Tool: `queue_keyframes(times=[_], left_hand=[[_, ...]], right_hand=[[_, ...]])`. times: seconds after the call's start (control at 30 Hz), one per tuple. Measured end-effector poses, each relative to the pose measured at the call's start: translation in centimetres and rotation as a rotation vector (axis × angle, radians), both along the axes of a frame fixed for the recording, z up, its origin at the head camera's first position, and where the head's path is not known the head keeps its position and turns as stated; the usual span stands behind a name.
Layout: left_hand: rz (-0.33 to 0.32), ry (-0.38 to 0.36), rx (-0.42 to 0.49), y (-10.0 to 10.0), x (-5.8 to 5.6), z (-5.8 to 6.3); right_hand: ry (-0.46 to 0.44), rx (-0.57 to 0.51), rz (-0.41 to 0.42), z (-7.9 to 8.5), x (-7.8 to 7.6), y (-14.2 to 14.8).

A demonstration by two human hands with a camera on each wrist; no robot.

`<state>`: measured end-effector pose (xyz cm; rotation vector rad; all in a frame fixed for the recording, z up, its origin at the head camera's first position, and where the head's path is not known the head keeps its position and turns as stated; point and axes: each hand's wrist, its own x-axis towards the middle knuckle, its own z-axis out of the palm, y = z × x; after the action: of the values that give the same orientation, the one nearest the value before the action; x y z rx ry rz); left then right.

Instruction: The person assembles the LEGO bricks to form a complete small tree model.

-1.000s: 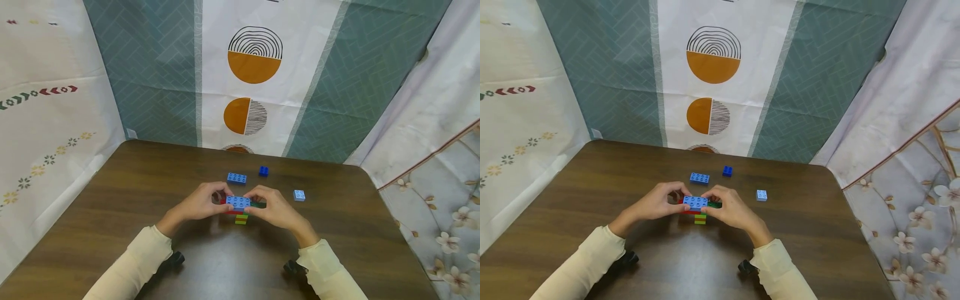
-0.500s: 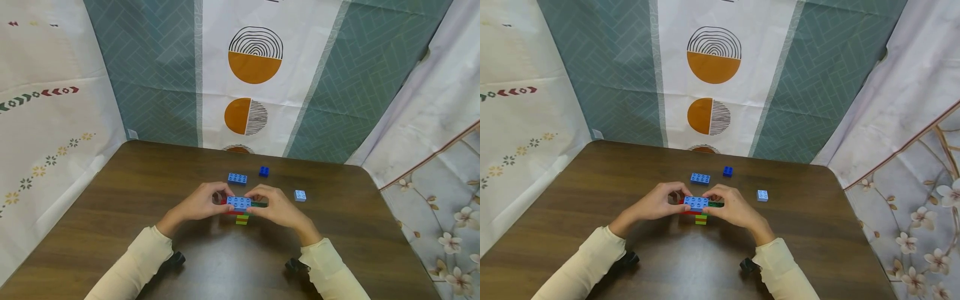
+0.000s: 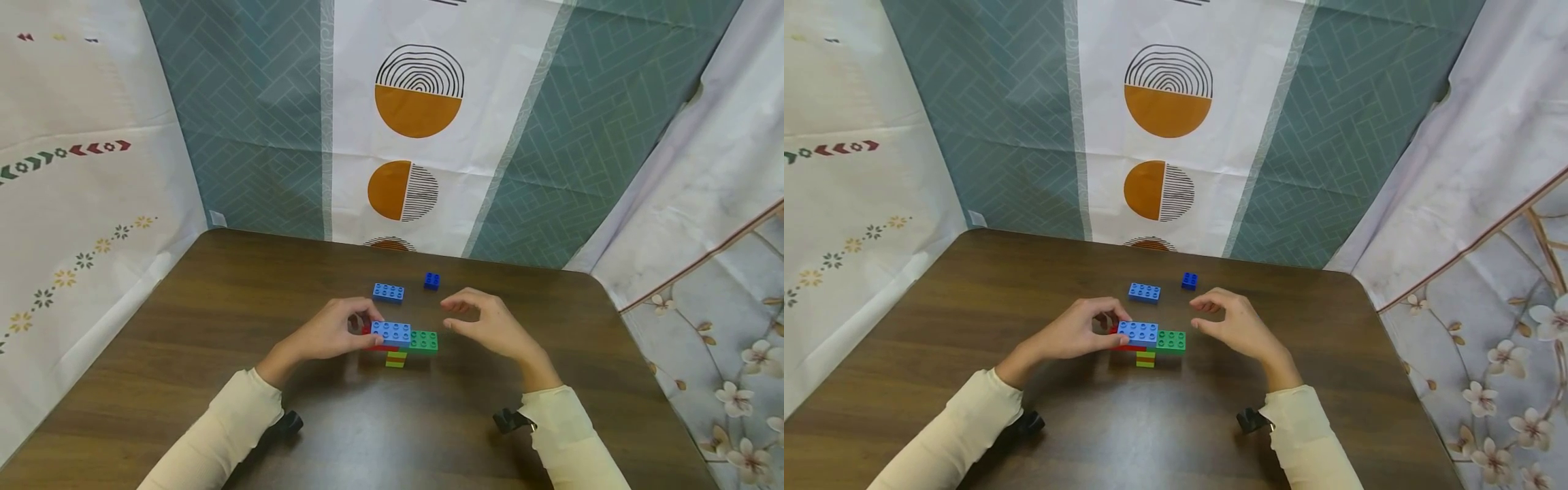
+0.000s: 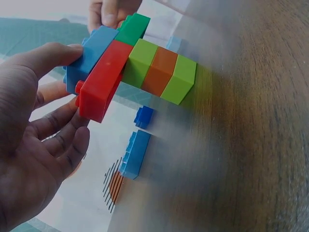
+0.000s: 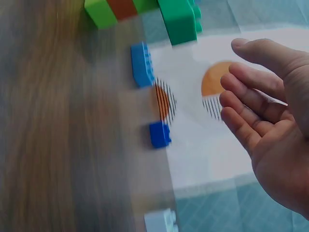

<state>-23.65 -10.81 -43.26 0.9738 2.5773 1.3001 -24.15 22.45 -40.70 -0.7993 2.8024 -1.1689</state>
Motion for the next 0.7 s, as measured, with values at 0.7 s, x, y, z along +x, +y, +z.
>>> queue_keyframes(times=[0.7], left_hand=[[-0.006, 0.006, -0.001, 0.0, 0.0, 0.0]], right_hand=[[-0.111, 0.006, -0.202, -2.7, -2.7, 8.2]])
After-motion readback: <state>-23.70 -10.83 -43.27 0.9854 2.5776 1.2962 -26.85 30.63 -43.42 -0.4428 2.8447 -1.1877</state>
